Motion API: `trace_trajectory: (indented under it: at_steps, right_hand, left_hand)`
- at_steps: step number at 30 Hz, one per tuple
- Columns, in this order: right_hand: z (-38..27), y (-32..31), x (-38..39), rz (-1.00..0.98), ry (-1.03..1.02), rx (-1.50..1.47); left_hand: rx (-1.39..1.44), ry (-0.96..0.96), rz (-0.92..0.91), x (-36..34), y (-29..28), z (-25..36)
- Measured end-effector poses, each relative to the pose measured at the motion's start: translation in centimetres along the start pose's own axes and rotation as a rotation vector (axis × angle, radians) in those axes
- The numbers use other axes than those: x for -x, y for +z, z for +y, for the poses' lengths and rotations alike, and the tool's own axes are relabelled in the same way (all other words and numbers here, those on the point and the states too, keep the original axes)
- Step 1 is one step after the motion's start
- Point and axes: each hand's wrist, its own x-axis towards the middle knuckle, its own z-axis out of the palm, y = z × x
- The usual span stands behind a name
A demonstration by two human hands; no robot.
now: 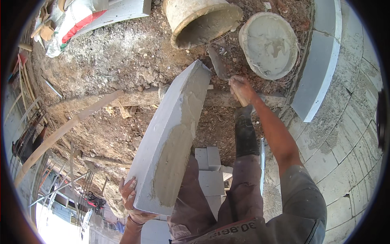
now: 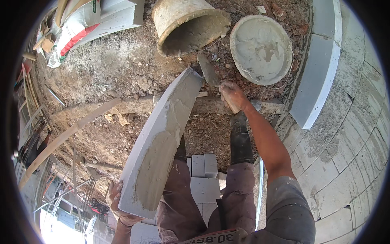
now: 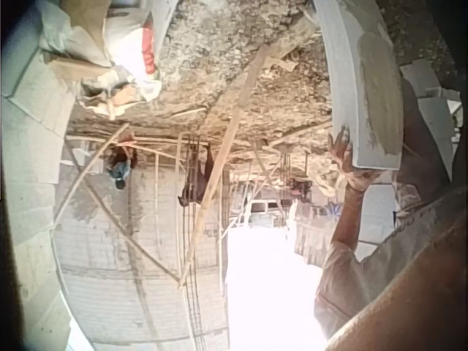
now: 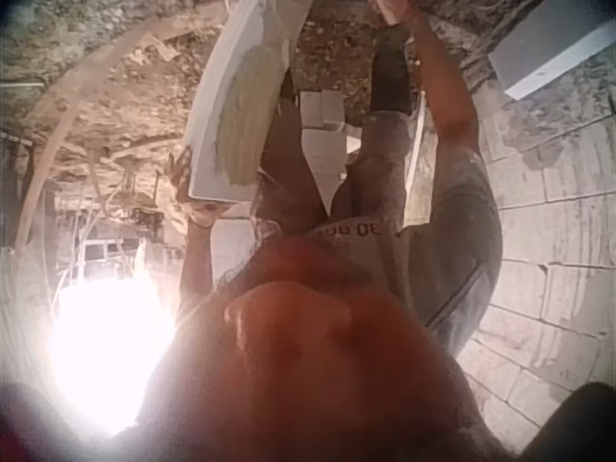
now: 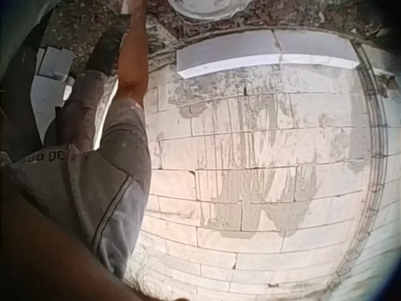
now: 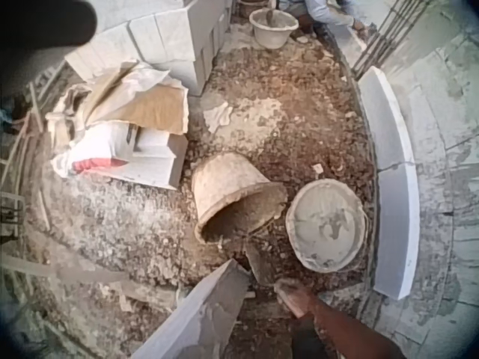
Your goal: Laying AAC blocks to build a wall using mortar and a trowel.
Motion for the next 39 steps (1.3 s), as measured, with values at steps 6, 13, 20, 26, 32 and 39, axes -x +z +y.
trace_trajectory:
  at_steps: [6, 13, 20, 26, 32, 39]
  right_hand:
    - [-2.3, -0.6, -3.7, -0.287, 0.154, -0.049]
    - [-6.4, 1.4, 4.6, -0.507, -0.107, 0.263]
    - [-12.3, 7.2, 17.4, -0.646, 0.021, 0.021]
    - [-16.0, 9.9, 26.9, -0.694, -0.022, 0.066]
    - [-14.2, 8.7, 27.4, -0.620, -0.073, -0.078]
    - [-5.7, 2.4, 13.2, -0.029, 0.064, 0.244]
  left_hand:
    - [0.041, -0.018, 0.018, -0.1, 0.4, 0.5]
    - [-0.054, 0.051, 0.069, -1.1, 1.2, 2.4]
    - [-0.128, 0.153, 0.095, -4.1, 1.1, 6.6]
    - [-0.107, 0.107, 0.213, -4.7, 1.4, 8.6]
    - [-0.074, 0.070, 0.223, -3.8, 1.3, 7.8]
    - [-0.097, 0.076, 0.201, -4.4, 1.1, 8.1]
